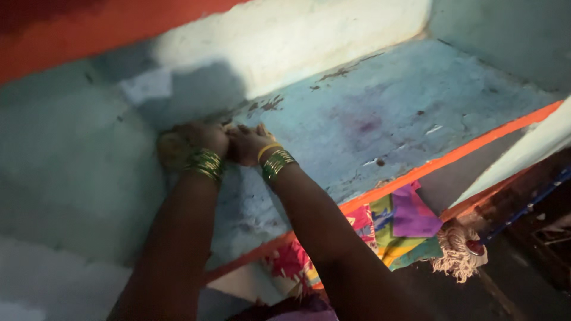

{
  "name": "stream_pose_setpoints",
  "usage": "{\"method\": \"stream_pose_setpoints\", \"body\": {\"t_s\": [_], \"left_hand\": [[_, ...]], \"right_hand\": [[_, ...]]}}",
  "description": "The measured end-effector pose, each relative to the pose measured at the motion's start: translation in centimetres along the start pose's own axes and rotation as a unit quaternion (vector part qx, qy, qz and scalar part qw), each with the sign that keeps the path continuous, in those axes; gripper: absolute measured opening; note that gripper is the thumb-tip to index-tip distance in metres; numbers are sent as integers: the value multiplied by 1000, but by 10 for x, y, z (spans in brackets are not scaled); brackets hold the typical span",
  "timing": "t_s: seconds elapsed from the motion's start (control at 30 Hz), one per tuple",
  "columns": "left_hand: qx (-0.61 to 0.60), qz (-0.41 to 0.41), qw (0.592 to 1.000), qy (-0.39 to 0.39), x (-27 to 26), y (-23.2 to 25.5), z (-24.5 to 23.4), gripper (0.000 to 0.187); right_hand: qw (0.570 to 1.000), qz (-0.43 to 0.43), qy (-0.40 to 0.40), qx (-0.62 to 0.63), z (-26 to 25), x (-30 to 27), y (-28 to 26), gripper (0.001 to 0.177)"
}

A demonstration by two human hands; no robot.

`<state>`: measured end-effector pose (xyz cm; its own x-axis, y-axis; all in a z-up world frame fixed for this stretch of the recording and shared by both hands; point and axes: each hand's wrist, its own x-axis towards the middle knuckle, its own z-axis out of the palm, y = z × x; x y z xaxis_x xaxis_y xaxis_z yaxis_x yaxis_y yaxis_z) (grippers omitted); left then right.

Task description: The person dips a cloth into a bucket of water, wrings it out, and wipes a blue-painted ledge. Then the person wipes the cover of a book with the same cloth.

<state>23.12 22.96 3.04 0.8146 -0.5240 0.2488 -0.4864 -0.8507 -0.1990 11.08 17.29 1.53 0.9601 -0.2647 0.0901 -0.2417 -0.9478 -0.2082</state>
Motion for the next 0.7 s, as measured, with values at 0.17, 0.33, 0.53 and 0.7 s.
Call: {"method": "stream_pose_setpoints", "body": {"t_s": [0.17, 0.33, 0.53, 0.7], "left_hand": [[62, -69, 996, -6, -32, -25, -9, 37], [85, -32, 996, -8, -76, -43, -24, 32], [108, 79, 991, 5, -140, -68, -42, 26], [109, 183, 976, 44, -179, -74, -53, 22]], "right_hand": [[997, -56, 45, 2, 14, -23, -26, 69], [996, -79, 33, -8, 20, -58, -42, 69], [988, -133, 71, 31, 14, -119, -63, 49], [977, -159, 91, 110, 10, -181, -66, 39]]}}
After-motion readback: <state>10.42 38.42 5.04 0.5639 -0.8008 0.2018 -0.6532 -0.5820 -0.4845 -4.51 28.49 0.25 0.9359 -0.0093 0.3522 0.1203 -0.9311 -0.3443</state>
